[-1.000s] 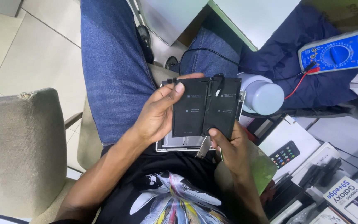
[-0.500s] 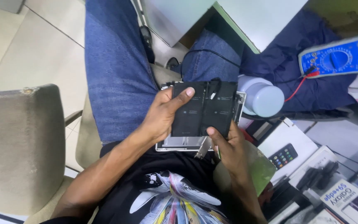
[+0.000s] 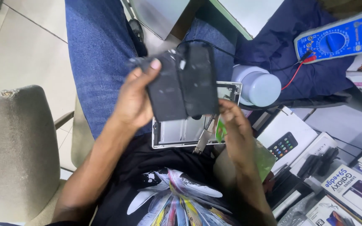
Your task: Removing a battery from a tablet using solvent and a prying tool
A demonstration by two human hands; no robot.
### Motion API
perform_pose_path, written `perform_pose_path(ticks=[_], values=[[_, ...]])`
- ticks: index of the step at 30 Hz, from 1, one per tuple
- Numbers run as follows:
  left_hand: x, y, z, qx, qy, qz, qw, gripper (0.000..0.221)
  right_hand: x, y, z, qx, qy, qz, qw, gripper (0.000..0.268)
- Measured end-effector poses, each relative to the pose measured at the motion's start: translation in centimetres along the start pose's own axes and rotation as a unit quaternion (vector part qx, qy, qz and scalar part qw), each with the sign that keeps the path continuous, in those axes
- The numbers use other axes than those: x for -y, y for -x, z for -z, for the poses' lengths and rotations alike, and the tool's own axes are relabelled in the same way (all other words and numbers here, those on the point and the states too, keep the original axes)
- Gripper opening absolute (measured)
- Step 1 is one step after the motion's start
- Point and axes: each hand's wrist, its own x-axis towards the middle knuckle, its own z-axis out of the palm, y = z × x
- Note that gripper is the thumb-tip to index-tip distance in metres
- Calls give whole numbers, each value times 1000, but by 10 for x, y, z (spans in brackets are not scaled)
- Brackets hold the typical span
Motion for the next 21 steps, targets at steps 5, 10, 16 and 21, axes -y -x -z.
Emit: perform_pose_path(ticks=[5, 10, 16, 21], values=[[-53, 4, 11, 29, -1, -91, 995, 24, -17, -14, 28, 8, -147, 22, 989, 54], [-82, 7, 34, 29, 11, -141, 990, 37, -25, -13, 42, 7, -186, 1, 982, 43], [-80, 9, 50, -25, 38, -147, 988, 38, -8, -30, 49, 7, -181, 27, 983, 35], [-67, 8, 53, -88, 18, -68, 994, 50, 44, -59, 41, -71, -139, 47, 987, 35]])
